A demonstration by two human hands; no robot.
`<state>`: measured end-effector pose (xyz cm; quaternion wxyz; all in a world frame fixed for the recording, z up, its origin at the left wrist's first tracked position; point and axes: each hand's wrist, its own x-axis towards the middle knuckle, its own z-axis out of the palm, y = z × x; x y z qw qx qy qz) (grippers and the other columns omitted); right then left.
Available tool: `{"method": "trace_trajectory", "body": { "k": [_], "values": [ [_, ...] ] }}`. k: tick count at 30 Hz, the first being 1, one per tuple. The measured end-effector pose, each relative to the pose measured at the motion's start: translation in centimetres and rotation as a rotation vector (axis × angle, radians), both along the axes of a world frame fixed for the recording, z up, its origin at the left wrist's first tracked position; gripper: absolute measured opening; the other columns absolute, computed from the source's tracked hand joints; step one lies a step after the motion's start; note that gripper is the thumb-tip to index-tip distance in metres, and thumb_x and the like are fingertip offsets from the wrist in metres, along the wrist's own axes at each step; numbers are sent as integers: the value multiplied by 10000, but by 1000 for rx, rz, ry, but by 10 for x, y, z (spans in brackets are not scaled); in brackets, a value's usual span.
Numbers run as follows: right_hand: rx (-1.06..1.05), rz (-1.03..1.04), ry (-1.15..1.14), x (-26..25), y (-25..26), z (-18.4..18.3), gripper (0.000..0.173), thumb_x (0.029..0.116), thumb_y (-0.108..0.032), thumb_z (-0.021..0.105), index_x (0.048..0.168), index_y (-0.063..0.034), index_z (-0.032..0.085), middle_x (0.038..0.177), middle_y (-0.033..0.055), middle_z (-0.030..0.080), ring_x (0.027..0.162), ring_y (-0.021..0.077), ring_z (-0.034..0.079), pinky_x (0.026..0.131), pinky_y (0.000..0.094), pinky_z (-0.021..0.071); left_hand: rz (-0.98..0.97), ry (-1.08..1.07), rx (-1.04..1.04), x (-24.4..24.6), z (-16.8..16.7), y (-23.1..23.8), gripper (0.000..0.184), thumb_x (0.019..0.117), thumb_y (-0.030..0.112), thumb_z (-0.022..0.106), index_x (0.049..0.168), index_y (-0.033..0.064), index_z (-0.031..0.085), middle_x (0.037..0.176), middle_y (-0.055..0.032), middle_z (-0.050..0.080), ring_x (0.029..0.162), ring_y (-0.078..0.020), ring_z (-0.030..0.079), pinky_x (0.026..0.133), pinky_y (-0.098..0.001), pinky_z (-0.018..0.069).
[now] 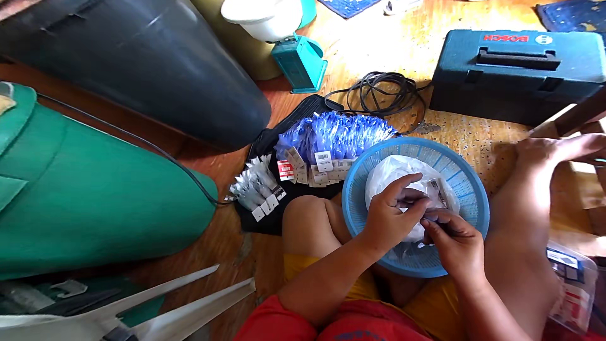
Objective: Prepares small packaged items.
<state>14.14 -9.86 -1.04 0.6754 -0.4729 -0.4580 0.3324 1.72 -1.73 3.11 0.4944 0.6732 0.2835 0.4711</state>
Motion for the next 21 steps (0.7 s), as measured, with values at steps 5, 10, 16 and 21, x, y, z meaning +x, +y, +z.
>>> {"method": "trace_trajectory", "body": {
  "k": [5,10,16,21],
  "values": [
    [60,19,-42,8,-1,0,85,926,-123,737,998,-134,781,1205,8,665,926,38,659,769,183,583,-5,-3,63,-1,-2,1,397,896,-35,704,1262,-141,591,964,-106,763,859,-116,742,839,-288,624],
    [161,39,20,16,-2,5,65,923,-258,760,975,-244,797,1237,-40,663,1145,88,602,979,258,512,-108,-2,176,-1,-6,-1,331,909,-7,713,1193,-148,620,953,-118,764,863,-129,744,836,-297,624],
    [139,19,182,14,-2,10,68,928,-195,749,942,-145,792,1108,-9,701,1040,85,650,892,232,559,-166,33,186,-1,-6,-5,338,893,-44,696,1191,-182,616,952,-143,758,871,-135,744,841,-284,618],
    [133,-10,214,13,-1,8,56,925,-167,749,940,-131,789,1093,-3,702,1015,84,657,881,231,567,-213,36,152,-2,-3,-6,381,906,-55,662,1246,-201,574,990,-158,755,894,-138,744,855,-288,616]
  ]
}}
